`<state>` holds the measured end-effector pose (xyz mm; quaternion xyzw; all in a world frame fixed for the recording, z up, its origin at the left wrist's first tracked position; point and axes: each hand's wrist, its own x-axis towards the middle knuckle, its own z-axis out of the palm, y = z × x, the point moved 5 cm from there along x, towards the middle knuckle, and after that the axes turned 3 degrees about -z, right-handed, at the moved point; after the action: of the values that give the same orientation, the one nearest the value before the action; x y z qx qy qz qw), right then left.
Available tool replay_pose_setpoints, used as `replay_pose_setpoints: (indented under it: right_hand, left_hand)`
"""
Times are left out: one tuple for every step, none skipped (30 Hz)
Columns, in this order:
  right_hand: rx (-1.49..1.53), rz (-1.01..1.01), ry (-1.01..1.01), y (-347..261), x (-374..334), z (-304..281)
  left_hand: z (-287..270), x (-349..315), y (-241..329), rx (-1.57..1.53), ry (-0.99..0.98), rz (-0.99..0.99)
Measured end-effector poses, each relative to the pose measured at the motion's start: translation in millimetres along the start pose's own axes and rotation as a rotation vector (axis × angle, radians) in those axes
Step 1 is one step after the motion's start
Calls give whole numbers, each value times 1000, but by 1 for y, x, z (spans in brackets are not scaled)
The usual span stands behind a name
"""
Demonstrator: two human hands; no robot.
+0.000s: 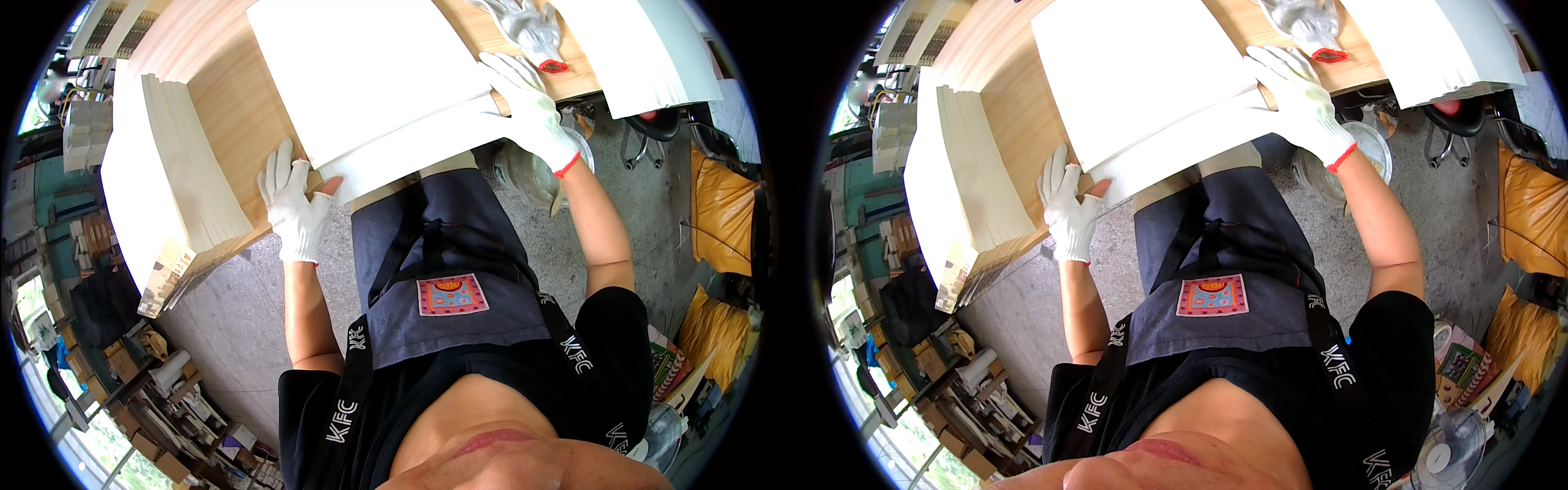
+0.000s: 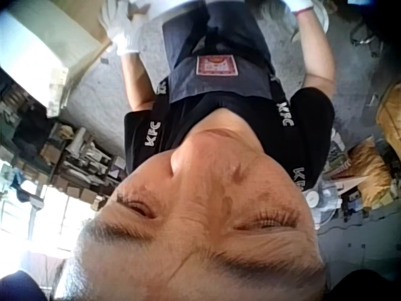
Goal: The person applies a liquid to the edges of stacked paper products using a brush and moves the stacks on a workbench.
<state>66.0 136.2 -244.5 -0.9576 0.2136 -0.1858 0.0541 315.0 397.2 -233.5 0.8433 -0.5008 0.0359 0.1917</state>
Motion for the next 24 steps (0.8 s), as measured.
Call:
replay_pose_setpoints:
  right_hand:
    - [-5,1,2,0,0,1]
    - [-10,2,5,1,0,1]
    - [-9,-1,1,0,0,1]
    - [-7,-3,-3,0,1,0]
    - [-6,-6,-8,0,2,-1]
    - [-7,-9,-7,-2,3,0]
    - [-9,-13,-7,-3,3,-2]
    - [-10,-18,-6,-3,3,-3]
    - [-2,-14,4,-4,3,-5]
    - [3,-18,11,-5,3,-5]
    - [8,-21,18,-5,3,-5]
    - [9,-22,23,-5,3,-6]
    - [26,-7,11,-4,3,-6]
    - [28,-12,9,-4,3,-4]
    - [28,-18,8,-3,3,-4]
    - [29,-23,7,-2,3,-3]
    - [40,-6,3,-1,4,-2]
    - [48,4,2,-1,3,-2]
    - [56,14,1,0,2,-1]
    - [64,25,0,0,2,-1]
    - [60,17,1,0,2,-1]
    - [57,9,2,0,2,-2]
    - [53,1,3,0,2,-2]
    - [56,-3,4,0,2,-3]
  left_hand:
    - [0,0,1,-6,0,0]
    - [-1,1,2,-13,0,1]
    - [-2,1,2,-19,1,-1]
    - [-3,1,3,-16,0,-2]
    - [-3,1,3,-13,-1,-5]
    - [-4,0,2,-3,-1,-10]
    - [-4,0,3,-11,2,-6]
    - [-2,0,4,-17,6,-3]
    - [-2,1,4,-20,10,0]
    - [-3,1,4,-25,12,-2]
    - [-3,0,4,-31,14,-4]
    - [-2,0,4,-41,16,-3]
    - [-1,0,2,-32,17,-6]
    - [0,0,1,-29,17,-7]
    - [1,-1,0,-27,17,-8]
    - [1,-1,-1,-25,18,-8]
    - [1,-1,-1,-24,15,-14]
    - [1,-1,0,-28,12,-19]
    - [1,0,0,-32,8,-24]
    - [-1,-1,1,-9,3,-25]
    - [-3,0,3,13,-3,-23]
    - [-3,0,4,34,-9,-21]
    - [-2,0,3,19,-1,-18]
    - [0,0,2,4,5,-15]
